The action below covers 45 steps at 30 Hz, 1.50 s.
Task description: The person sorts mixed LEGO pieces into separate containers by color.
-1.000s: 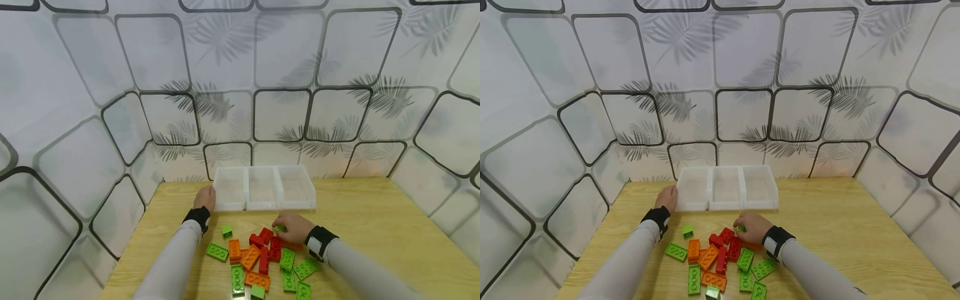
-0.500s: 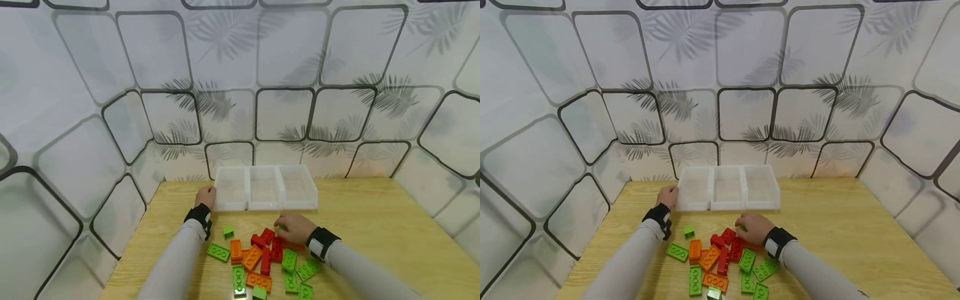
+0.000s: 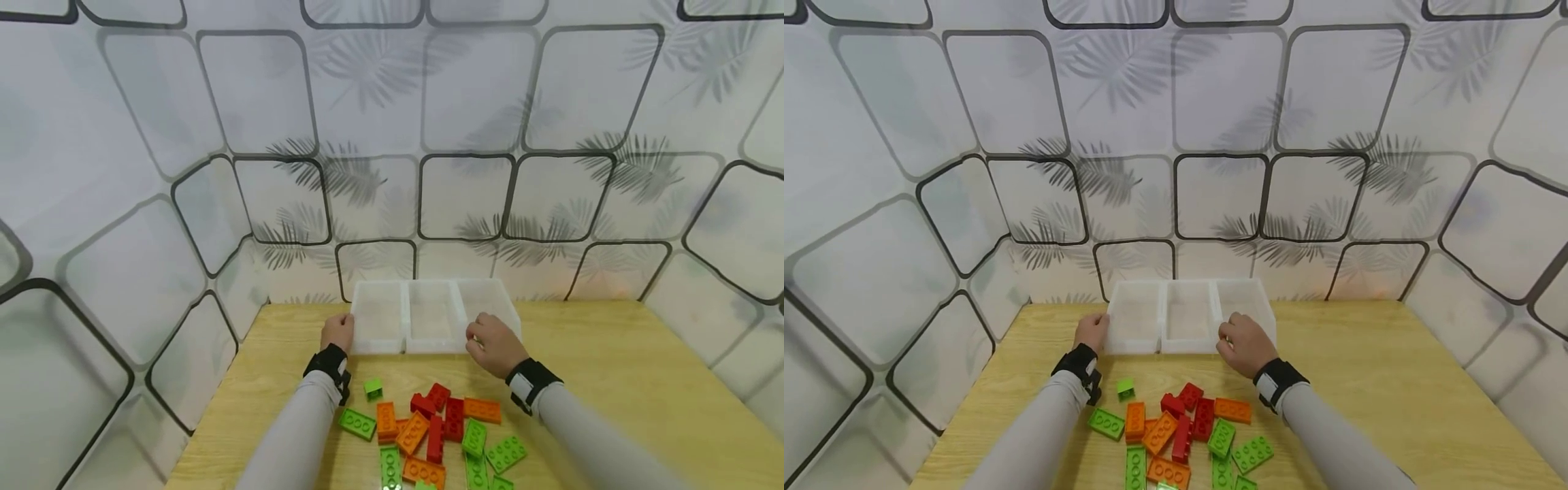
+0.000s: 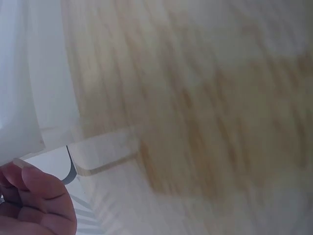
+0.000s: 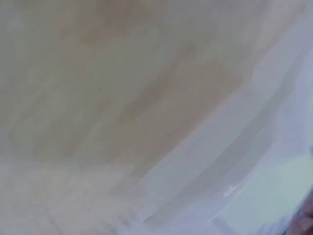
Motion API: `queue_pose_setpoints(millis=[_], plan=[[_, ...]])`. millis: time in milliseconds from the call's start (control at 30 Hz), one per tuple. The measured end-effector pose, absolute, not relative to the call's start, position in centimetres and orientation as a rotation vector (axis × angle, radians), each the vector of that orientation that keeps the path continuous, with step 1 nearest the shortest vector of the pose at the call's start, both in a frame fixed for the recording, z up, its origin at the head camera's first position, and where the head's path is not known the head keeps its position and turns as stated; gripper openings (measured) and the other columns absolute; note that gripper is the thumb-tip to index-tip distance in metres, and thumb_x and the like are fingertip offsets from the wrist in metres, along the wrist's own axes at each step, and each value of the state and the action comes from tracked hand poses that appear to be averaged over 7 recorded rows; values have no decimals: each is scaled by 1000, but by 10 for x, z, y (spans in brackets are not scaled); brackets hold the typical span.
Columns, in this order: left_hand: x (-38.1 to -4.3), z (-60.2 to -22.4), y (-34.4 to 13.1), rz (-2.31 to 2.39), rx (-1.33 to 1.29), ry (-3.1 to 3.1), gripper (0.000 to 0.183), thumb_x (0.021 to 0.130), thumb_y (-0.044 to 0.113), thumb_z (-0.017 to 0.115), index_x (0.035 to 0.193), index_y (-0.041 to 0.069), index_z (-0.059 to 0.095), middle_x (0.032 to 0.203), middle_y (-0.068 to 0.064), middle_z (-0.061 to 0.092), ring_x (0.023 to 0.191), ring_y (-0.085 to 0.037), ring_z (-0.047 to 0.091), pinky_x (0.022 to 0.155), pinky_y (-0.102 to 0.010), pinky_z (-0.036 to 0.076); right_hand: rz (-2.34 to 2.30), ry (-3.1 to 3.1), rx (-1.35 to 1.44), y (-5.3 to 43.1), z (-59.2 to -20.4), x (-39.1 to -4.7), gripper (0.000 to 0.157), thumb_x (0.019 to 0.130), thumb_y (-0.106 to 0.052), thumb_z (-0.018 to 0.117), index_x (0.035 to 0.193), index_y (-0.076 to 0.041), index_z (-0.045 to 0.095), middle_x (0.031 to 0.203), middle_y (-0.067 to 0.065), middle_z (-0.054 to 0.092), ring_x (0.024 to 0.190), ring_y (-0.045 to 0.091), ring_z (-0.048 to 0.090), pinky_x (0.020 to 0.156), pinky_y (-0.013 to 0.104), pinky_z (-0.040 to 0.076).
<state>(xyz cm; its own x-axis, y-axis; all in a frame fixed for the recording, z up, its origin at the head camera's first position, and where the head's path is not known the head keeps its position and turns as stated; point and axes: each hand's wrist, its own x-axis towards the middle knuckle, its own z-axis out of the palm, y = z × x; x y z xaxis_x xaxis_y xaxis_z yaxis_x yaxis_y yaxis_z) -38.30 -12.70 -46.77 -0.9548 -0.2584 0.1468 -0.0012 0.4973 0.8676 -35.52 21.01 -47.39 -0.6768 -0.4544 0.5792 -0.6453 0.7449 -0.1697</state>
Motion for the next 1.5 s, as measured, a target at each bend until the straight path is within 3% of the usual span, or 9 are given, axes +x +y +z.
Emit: queue_pose_setpoints(millis=[267, 467, 700, 833, 1167, 1333, 1500], plan=[[-382, -471, -127, -1493, 237, -2492, 34, 101, 19, 48, 116, -2, 69, 109, -21, 68, 95, -36, 63, 85, -48, 48, 540, -2690, 523, 224, -488, -401, 32, 97, -10, 38, 90, -5, 70, 83, 9, 54, 77, 29, 48, 79, 46, 38], [-386, -473, -127, -1495, 278, -2499, 34, 101, 21, 49, 115, -1, 70, 108, -19, 69, 94, -33, 64, 84, -45, 50, 522, -2871, 310, 216, -504, -413, 32, 100, -16, 40, 106, -3, 69, 96, 18, 56, 87, 39, 50, 84, 52, 39], [-383, -467, -128, -1434, 301, -2512, 33, 102, 22, 48, 102, -1, 71, 84, -14, 65, 72, -26, 56, 69, -38, 43, 430, -2935, 265, 207, -504, -414, 26, 100, -19, 44, 105, -7, 67, 102, 21, 53, 91, 42, 47, 76, 54, 43], [-384, -464, -125, -1386, 270, -2556, 32, 102, 21, 47, 103, -2, 70, 79, -11, 61, 72, -25, 54, 69, -38, 42, 413, -2993, 261, 208, -500, -412, 27, 101, -19, 41, 108, -7, 64, 111, 23, 51, 98, 44, 44, 80, 56, 42], [-384, -453, -125, -1359, 293, -2650, 32, 101, 17, 48, 115, -3, 69, 109, -20, 68, 98, -35, 63, 87, -46, 49, 393, -3076, 206, 207, -498, -412, 44, 104, -24, 29, 137, -6, 52, 147, 25, 33, 126, 53, 31, 97, 63, 34], [-385, -451, -125, -1335, 286, -2670, 33, 101, 17, 47, 108, -4, 71, 105, -21, 68, 90, -34, 63, 82, -44, 49, 362, -3053, 268, 209, -496, -413, 49, 105, -23, 30, 148, -1, 36, 156, 26, 17, 136, 53, 20, 104, 64, 28], [-385, -452, -124, -1380, 326, -2675, 35, 101, 19, 46, 120, -1, 68, 117, -20, 66, 102, -36, 63, 89, -46, 49, 326, -3041, 311, 213, -503, -415, 56, 104, -23, 32, 153, 0, 20, 159, 26, 7, 142, 50, 4, 110, 60, 20]])
